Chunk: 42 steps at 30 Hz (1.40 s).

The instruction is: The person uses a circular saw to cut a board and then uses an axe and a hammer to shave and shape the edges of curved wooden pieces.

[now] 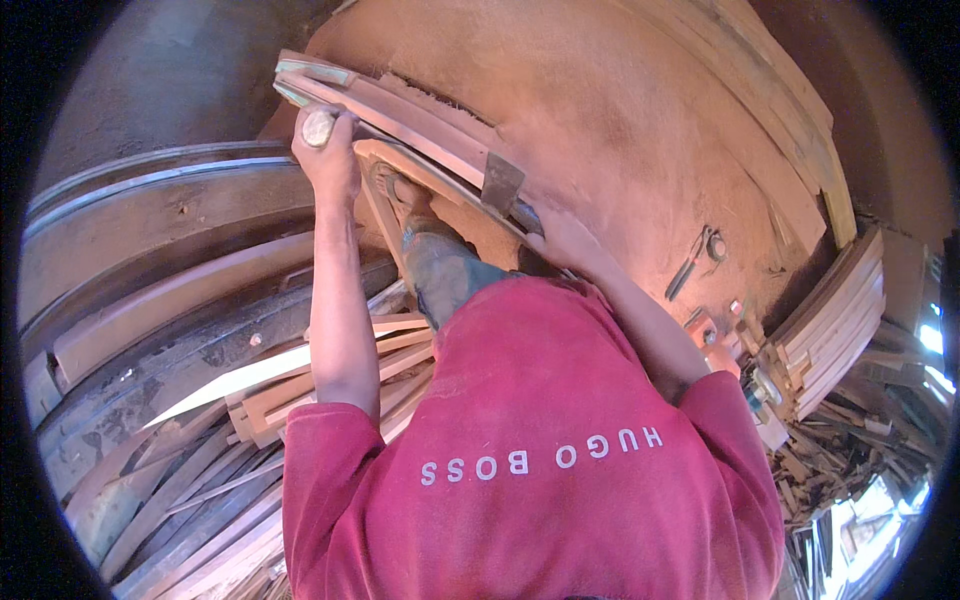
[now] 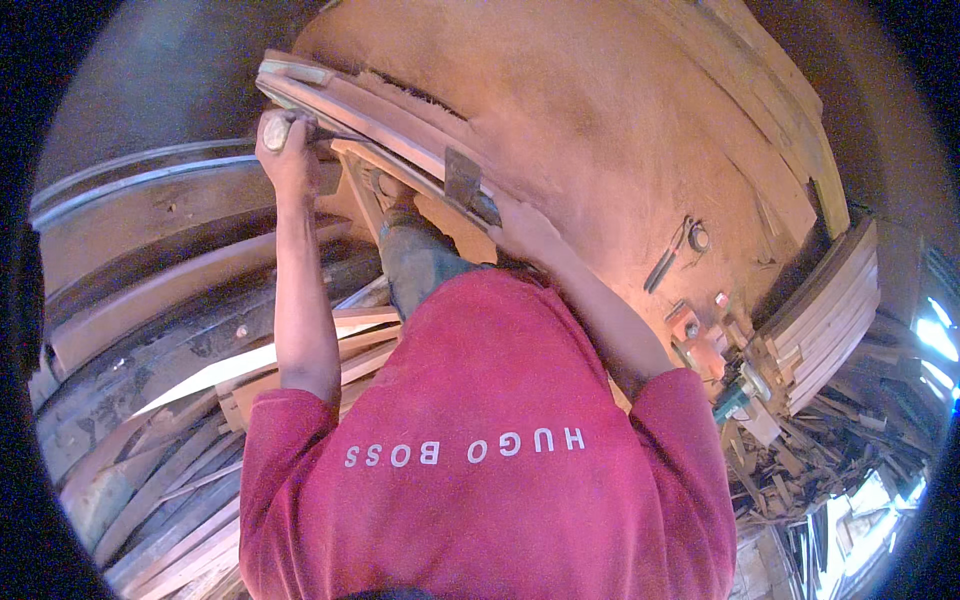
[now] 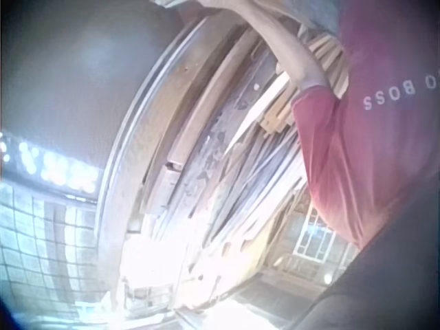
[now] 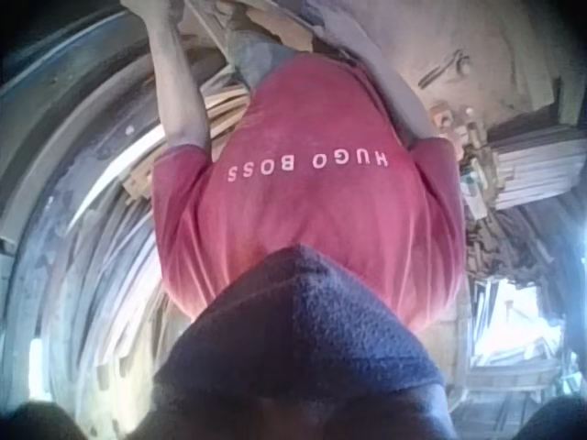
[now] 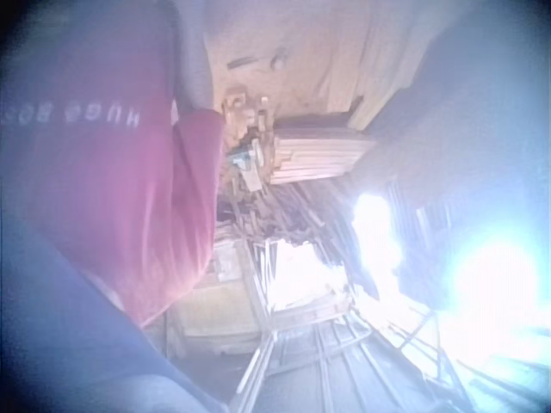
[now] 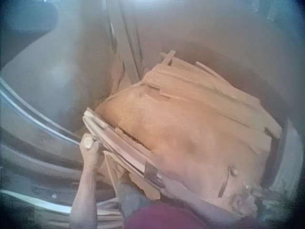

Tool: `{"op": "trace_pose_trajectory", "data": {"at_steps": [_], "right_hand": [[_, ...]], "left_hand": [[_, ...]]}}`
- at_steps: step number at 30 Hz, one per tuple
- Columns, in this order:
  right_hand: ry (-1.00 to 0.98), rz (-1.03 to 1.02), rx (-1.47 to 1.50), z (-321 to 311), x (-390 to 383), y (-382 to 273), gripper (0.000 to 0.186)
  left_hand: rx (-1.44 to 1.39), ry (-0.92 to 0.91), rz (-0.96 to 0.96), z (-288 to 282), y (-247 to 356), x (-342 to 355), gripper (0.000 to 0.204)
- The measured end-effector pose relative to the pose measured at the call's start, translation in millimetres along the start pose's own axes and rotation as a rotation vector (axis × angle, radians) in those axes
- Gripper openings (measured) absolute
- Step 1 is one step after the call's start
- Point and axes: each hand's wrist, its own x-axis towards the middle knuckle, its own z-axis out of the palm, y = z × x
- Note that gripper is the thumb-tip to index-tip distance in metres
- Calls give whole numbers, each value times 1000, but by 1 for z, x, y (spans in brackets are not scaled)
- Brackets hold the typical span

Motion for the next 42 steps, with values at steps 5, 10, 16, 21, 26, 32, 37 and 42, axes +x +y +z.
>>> {"op": "trace_pose_trajectory", "data": {"at_steps": [5,10,16,21,26,32,37,42], "right_hand": [[60,-27,149,-18,-5,-5,53],[103,29,205,-49,-8,-28,54],[216,-119,213,-62,-8,-40,50],[198,-154,245,-87,-6,-68,51],[316,-322,142,-96,6,-83,49],[276,-366,176,-129,10,-132,48],[324,-540,158,-154,17,-173,43],[392,-688,68,-172,21,-215,40]], "left_hand": [[-57,41,11,-9,-11,-16,12],[-103,21,25,1,-9,-23,10],[-22,-2,-7,9,-5,-22,10],[75,-46,-14,6,-25,-27,10],[-48,24,-29,11,-60,-34,10],[66,41,32,19,-55,-26,10],[9,83,0,15,-63,-22,11],[222,89,-61,8,-68,-14,19]]}}
